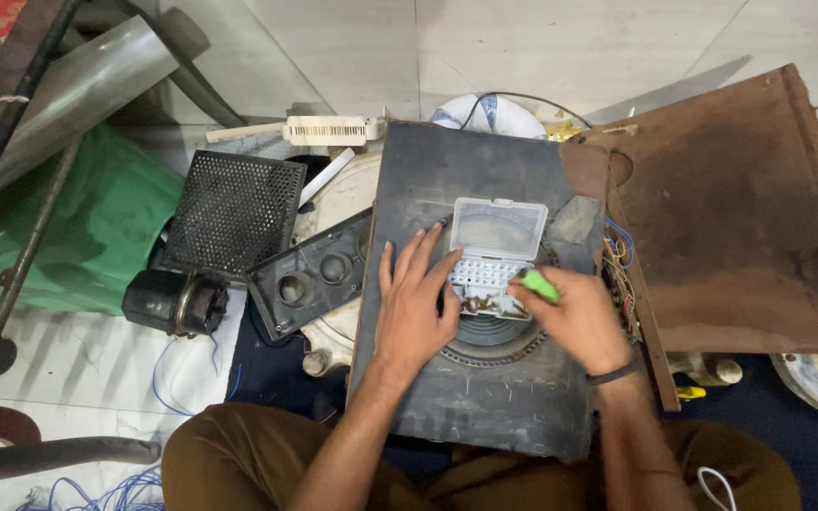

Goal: The person sits on the floor and uses a green-handled screwdriver to manipulate small components inside a plastic case placed on a disassembled fan motor housing. They repeatedly pick up, adjust, and place small parts while working on the electronics.

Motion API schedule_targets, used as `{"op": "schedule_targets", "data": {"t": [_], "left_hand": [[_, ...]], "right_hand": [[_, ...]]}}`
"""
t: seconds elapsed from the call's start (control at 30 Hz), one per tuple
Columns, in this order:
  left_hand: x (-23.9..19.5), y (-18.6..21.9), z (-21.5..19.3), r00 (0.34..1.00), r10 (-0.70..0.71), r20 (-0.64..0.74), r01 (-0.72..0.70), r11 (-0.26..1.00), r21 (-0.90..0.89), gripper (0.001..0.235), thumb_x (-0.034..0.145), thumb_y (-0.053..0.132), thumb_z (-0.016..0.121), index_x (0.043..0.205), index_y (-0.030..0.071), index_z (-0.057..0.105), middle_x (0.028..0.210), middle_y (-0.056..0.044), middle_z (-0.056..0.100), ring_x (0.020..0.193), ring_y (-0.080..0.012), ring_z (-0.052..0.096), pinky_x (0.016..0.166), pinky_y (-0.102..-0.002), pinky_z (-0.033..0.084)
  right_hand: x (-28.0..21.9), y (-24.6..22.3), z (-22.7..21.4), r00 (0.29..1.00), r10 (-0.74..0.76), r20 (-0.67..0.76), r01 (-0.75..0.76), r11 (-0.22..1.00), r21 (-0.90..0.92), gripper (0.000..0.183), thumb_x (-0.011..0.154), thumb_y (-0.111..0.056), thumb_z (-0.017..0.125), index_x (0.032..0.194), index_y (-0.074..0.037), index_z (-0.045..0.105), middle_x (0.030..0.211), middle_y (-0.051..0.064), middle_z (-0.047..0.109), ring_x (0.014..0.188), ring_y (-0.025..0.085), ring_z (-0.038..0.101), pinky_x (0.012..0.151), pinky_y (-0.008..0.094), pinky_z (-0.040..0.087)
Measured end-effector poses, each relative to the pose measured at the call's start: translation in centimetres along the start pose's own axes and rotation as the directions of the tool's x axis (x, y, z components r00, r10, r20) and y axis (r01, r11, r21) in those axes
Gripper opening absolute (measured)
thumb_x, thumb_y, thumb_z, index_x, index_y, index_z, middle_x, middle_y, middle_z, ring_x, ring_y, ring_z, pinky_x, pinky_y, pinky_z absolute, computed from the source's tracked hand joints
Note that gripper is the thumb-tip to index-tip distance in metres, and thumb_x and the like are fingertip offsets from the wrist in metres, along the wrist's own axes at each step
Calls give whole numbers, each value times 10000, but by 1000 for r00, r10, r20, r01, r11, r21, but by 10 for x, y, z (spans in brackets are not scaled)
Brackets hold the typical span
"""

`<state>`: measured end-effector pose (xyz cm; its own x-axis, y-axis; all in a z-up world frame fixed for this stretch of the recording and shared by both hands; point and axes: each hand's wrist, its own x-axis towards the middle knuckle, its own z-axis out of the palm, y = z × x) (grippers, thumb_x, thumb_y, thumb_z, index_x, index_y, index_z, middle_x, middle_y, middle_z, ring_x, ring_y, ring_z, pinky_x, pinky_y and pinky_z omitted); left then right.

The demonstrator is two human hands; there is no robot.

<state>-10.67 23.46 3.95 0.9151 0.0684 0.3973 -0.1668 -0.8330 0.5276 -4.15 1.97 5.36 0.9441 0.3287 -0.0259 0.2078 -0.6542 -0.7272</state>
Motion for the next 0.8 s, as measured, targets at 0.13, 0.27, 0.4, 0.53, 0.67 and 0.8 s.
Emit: {"op": "schedule_targets", "data": {"t": [0.13, 0.27, 0.4, 0.53, 0.67, 0.8], "left_hand": [[0, 0, 0, 1000, 1, -18, -1, 999, -40, 444, 875, 104, 591, 1312, 92, 667, 1553, -167, 468, 1497, -314, 365, 1256, -592, 97], [1, -5, 2, 997, -1, -83, -8, 994, -107, 467, 910, 61, 548, 1368, 77, 639, 1543, -166, 517, 1479, -299, 432, 1270, -578, 126], [-6, -21, 1, 946, -292, -139, 149, 775, -614, 485, 950, 59, 459, 1418, 26, 581, 1500, -160, 585, 1456, -286, 505, 1262, -479, 325], [-2, -39, 12, 884, -385, -265, -40, 502, -864, 496, 967, 82, 421, 1432, -61, 514, 1463, -226, 574, 1412, -330, 527, 1251, -455, 352], [-3, -47, 19, 867, -392, -309, -110, 454, -884, 495, 990, 106, 387, 1435, -90, 476, 1430, -246, 576, 1379, -330, 544, 1247, -455, 367], [-2, -45, 19, 862, -402, -308, -105, 452, -886, 497, 1002, 118, 364, 1444, -83, 471, 1411, -246, 595, 1353, -328, 555, 1240, -457, 373]], "right_hand": [[0, 8, -17, 999, -46, 27, 42, 993, 112, 228, 825, -237, 795, 994, -84, 783, 775, 98, 774, 664, 136, 697, 622, 319, 539], [-1, 5, -22, 997, -11, 73, 8, 999, 33, 236, 814, -255, 809, 977, -87, 784, 762, 110, 762, 642, 177, 710, 613, 346, 541], [-4, -7, -19, 998, 10, 66, 1, 986, -165, 241, 822, -350, 798, 942, -141, 800, 804, 102, 750, 682, 272, 724, 629, 397, 548], [-9, -19, -16, 1000, -22, 10, 24, 918, -397, 293, 837, -421, 773, 906, -137, 779, 836, 87, 747, 770, 330, 716, 667, 459, 546], [-12, -26, -12, 999, -48, 5, 45, 884, -465, 295, 804, -437, 777, 925, -168, 793, 848, 88, 752, 774, 343, 720, 668, 474, 558], [-13, -24, -6, 1000, -21, 10, 23, 875, -484, 288, 803, -447, 778, 922, -186, 807, 849, 89, 754, 765, 334, 727, 670, 465, 563]]}}
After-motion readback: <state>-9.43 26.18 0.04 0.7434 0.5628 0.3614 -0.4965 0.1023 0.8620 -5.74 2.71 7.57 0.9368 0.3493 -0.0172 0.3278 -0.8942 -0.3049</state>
